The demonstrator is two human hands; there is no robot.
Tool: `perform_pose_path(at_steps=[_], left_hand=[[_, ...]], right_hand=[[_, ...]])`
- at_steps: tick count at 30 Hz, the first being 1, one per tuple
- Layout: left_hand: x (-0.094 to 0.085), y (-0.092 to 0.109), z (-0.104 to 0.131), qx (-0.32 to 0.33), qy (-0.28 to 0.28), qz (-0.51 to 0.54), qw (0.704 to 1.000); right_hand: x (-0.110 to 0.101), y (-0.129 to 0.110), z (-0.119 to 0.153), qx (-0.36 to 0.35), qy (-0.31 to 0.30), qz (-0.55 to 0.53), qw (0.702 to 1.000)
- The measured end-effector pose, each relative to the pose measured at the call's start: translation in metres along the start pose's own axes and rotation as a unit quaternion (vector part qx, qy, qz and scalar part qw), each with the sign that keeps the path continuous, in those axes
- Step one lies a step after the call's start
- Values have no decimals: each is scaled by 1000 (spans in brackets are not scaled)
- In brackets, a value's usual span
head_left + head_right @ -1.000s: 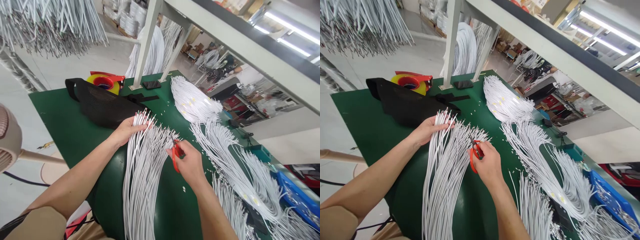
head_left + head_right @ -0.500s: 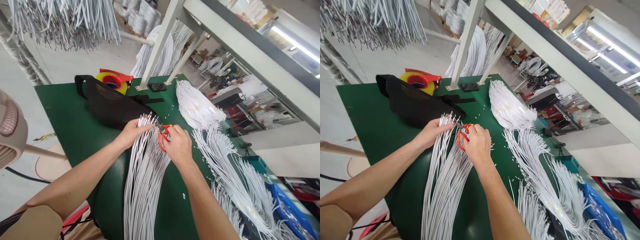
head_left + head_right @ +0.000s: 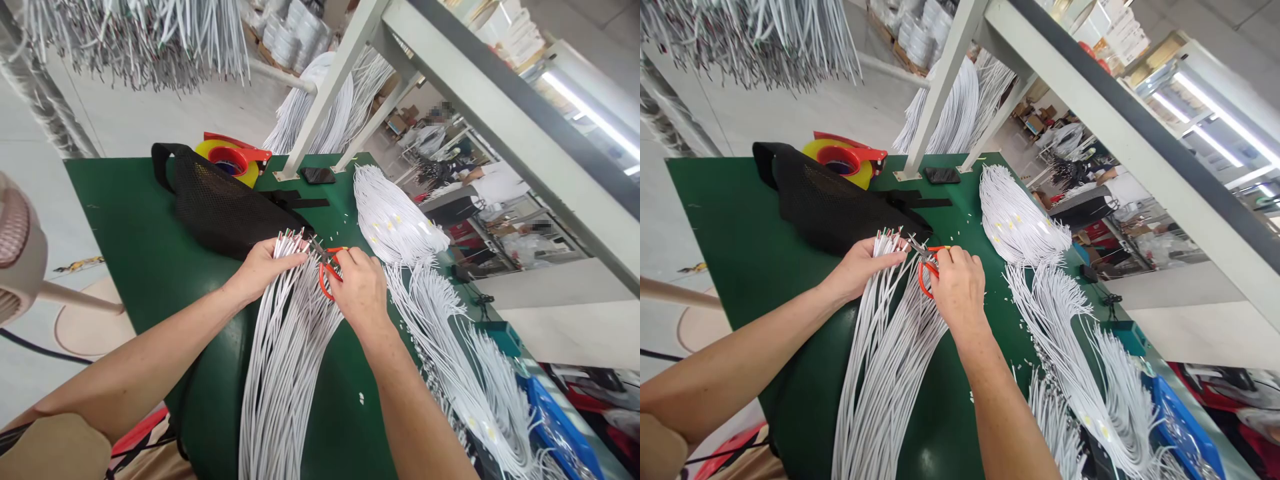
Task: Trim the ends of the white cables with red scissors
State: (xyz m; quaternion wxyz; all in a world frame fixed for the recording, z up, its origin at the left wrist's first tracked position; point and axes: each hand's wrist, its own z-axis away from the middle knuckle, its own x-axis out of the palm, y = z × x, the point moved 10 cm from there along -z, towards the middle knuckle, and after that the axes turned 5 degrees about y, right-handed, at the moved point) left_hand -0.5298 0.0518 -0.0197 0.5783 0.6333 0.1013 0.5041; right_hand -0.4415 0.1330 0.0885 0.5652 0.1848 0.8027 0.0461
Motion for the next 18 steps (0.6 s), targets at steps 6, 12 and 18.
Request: perform_pose_path(at_steps=[6, 12, 18], left_hand=[[4, -2, 1, -12, -16, 25, 999], [2, -4, 2, -23, -18, 17, 999], [-2, -7, 0, -19, -4, 3, 1000]], right_hand=[[-3, 2, -1, -6, -8, -3, 1000], [4, 3, 1, -11, -37, -12, 999], [8, 1, 5, -16, -39, -7, 999]])
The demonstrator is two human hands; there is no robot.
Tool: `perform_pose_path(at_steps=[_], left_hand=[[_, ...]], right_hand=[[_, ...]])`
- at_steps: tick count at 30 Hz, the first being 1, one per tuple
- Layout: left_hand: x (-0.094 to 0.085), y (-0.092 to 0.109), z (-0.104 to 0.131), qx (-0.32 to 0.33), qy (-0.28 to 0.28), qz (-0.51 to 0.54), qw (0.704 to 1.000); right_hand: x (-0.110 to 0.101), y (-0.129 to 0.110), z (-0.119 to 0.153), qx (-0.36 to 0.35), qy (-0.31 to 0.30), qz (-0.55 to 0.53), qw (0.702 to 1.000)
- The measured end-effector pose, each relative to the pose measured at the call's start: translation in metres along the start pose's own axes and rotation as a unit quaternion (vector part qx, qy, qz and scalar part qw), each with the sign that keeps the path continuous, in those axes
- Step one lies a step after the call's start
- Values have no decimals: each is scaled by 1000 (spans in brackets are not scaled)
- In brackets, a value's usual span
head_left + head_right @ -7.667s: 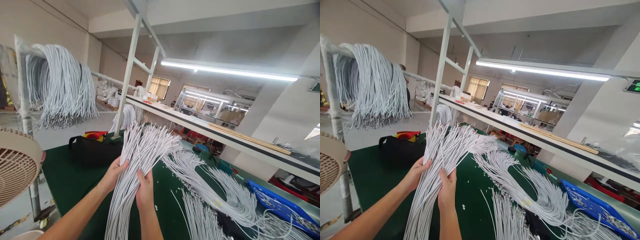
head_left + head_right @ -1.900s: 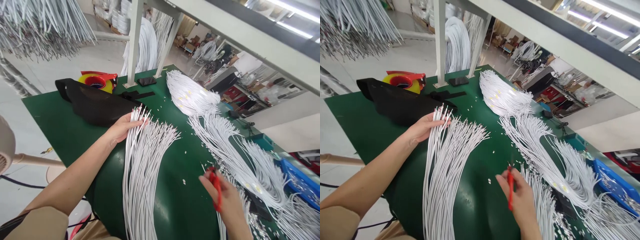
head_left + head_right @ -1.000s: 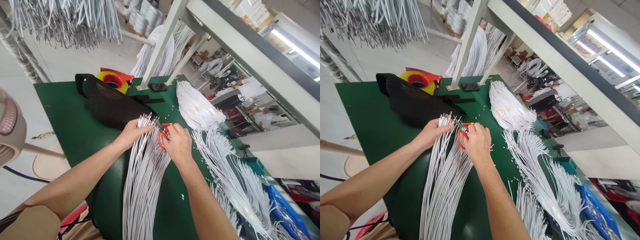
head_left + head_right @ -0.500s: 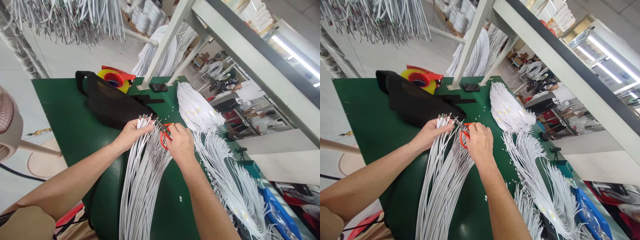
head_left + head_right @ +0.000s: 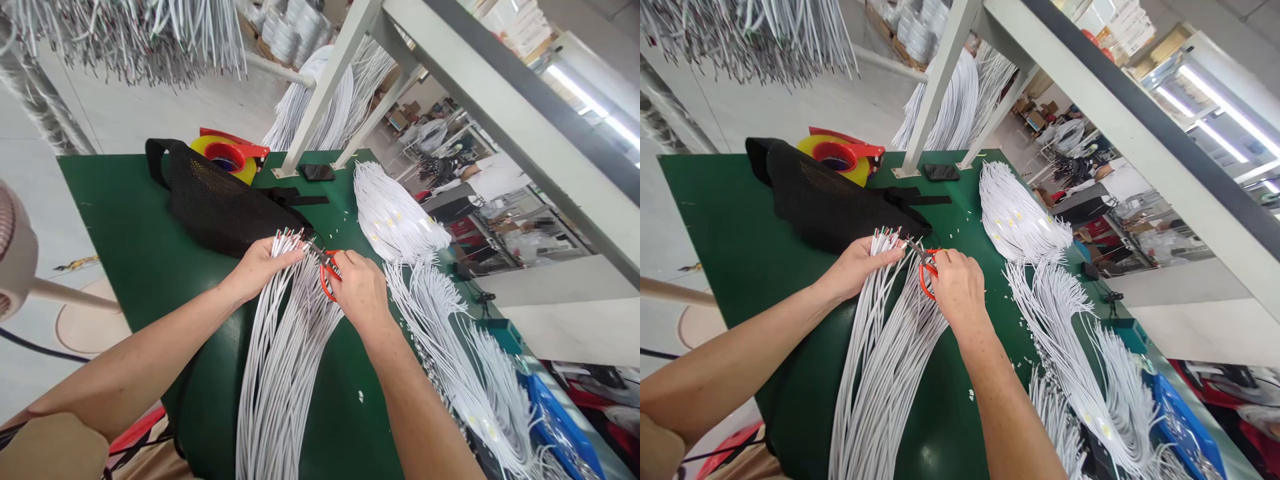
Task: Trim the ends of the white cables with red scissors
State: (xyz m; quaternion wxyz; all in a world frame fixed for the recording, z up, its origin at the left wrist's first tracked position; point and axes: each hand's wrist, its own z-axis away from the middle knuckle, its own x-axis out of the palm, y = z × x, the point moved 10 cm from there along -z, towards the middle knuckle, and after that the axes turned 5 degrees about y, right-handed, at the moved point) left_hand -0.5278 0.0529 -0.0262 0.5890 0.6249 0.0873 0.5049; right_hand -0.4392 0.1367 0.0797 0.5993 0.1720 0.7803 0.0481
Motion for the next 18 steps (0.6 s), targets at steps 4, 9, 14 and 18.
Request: perform_pose_path(at_steps=[4, 9, 14, 18], left_hand=[[0, 1, -1, 4, 2, 2, 1000], [-1, 1, 0, 5, 3, -2, 1000], [-2, -1, -1, 0, 11, -10, 1000], [-2, -3, -3, -3, 9, -3, 1000]], right_hand=[[1, 0, 2, 4, 1, -3, 1000], [3, 3, 3, 10, 3, -8, 1000], [3, 18, 4, 104, 9, -144, 984], [17, 39, 12, 287, 30, -437, 852]])
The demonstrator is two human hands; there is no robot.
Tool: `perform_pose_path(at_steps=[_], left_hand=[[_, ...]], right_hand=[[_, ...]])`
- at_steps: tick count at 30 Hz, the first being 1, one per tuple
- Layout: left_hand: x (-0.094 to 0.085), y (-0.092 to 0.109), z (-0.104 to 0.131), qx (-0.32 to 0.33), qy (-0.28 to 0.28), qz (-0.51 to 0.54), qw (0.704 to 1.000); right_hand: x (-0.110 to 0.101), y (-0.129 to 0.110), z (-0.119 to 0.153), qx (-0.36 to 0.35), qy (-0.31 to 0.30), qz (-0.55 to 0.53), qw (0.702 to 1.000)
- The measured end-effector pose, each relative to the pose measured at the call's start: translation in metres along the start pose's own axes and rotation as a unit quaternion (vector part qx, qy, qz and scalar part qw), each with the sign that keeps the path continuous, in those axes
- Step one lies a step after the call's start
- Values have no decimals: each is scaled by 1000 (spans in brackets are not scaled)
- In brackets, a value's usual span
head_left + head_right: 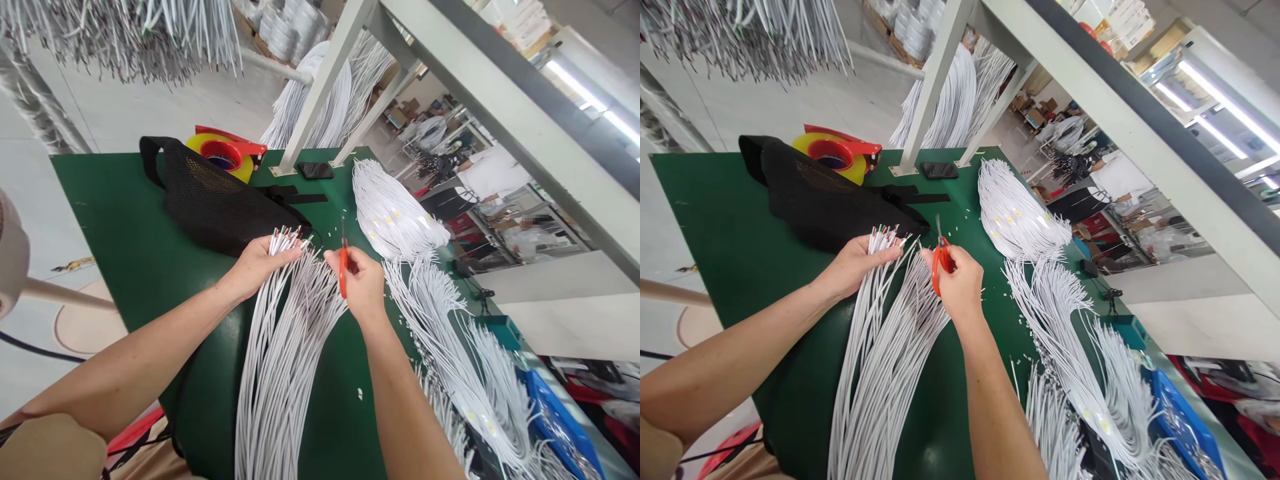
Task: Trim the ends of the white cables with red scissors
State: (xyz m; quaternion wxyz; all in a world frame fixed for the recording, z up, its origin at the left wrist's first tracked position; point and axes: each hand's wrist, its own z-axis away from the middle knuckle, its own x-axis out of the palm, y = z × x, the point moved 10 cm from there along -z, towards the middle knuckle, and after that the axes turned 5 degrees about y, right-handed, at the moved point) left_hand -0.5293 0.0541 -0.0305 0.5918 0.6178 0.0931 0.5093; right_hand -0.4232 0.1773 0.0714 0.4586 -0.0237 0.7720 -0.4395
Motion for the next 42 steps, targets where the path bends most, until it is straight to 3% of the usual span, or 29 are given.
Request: perform_pose_path(at_steps=[3, 5, 8, 12, 15, 18, 22, 27, 36, 42], left_hand=[[-1, -1, 0, 3, 0, 3, 1000], [0, 1, 0, 11, -8, 3, 1000], [5, 4, 1, 25, -36, 5, 999], [13, 9, 3, 37, -74, 17, 996], [11, 8, 3, 35, -62, 23, 997], [7, 7, 2, 25, -48, 38, 998], [14, 0, 4, -45, -94, 76, 992], [21, 0, 6, -110, -128, 159, 973], [27, 1, 8, -130, -175, 220, 951], [30, 4, 10, -127, -190, 219, 949]], right_hand=[[23, 12, 1, 107, -40, -175, 978], [40, 11, 2, 141, -60, -254, 955], [57, 2, 0, 141, -67, -333, 930], [66, -13, -2, 109, -85, -364, 921], [63, -16, -2, 90, -76, -360, 926], [52, -10, -2, 85, -26, -321, 943], [41, 3, 2, 113, 23, -277, 954], [33, 10, 7, 147, 46, -279, 948], [31, 18, 12, 171, 60, -306, 935], [11, 35, 25, 183, 117, -325, 921]])
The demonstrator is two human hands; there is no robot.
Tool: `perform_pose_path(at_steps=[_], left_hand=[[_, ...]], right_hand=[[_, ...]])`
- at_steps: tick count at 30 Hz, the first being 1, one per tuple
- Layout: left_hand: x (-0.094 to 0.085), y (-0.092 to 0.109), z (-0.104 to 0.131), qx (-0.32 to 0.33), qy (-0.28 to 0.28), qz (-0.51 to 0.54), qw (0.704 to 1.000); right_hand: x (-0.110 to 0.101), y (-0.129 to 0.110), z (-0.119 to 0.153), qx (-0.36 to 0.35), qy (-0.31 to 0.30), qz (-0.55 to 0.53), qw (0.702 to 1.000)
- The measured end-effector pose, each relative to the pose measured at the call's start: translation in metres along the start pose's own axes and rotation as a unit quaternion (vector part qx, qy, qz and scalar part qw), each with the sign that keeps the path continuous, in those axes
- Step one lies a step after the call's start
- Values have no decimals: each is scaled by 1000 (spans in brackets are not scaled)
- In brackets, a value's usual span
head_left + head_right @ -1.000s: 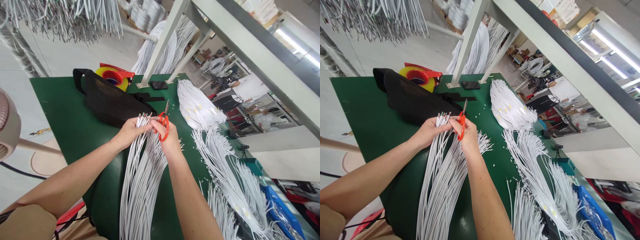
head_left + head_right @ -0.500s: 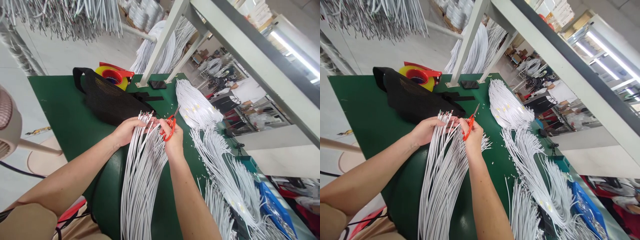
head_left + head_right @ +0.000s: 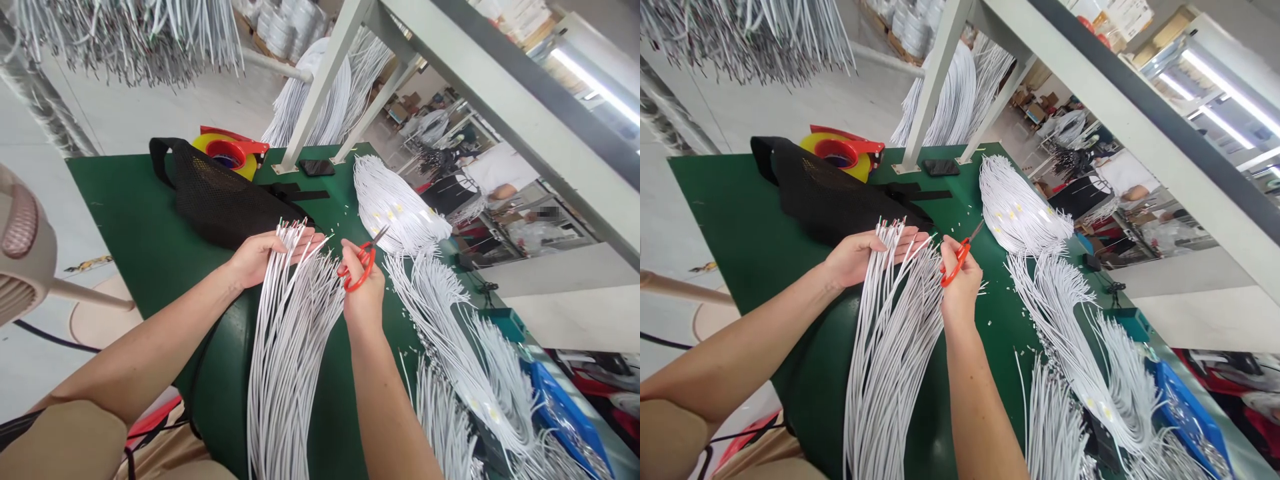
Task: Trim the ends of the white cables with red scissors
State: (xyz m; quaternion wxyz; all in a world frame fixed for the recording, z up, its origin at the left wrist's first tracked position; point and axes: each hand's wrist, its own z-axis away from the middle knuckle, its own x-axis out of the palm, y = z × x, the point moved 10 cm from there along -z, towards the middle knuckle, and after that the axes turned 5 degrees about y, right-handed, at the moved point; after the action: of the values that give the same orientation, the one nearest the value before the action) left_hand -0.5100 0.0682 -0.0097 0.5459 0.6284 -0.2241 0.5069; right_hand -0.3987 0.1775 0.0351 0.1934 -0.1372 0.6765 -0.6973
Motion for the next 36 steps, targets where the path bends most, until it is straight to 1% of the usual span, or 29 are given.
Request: perform_pose_path(at_steps=[4, 6, 8, 11, 14, 16, 18, 21, 25, 30, 36], left_hand=[[0, -1, 0, -1, -8, -2, 1000], [0, -1, -1, -3, -6, -2, 1000], [0, 0, -1, 2, -3, -2, 1000], [2, 2, -1, 11, -2, -7, 1000], [3, 4, -1, 21, -6, -14, 1000], [4, 5, 0, 29, -10, -18, 999], [4, 5, 0, 36, -17, -25, 999], [4, 5, 0, 44, -23, -43, 998], [3, 8, 0, 57, -30, -63, 996], [4, 7, 0, 62, -39, -73, 995], [6, 9, 2, 73, -28, -92, 993]], right_hand=[[-30, 6, 14, 7, 17, 42, 999], [-51, 15, 24, 19, 26, 80, 996], [-74, 28, 35, 38, 22, 132, 990], [-112, 53, 54, 70, 10, 216, 974], [-148, 75, 74, 82, 5, 303, 949], [-166, 88, 87, 89, 5, 348, 933], [-180, 99, 98, 99, 13, 377, 921], [-189, 113, 106, 109, 20, 399, 910], [-187, 123, 102, 94, 10, 415, 905], [-184, 126, 99, 75, -4, 435, 897], [-182, 122, 99, 54, -7, 425, 904]])
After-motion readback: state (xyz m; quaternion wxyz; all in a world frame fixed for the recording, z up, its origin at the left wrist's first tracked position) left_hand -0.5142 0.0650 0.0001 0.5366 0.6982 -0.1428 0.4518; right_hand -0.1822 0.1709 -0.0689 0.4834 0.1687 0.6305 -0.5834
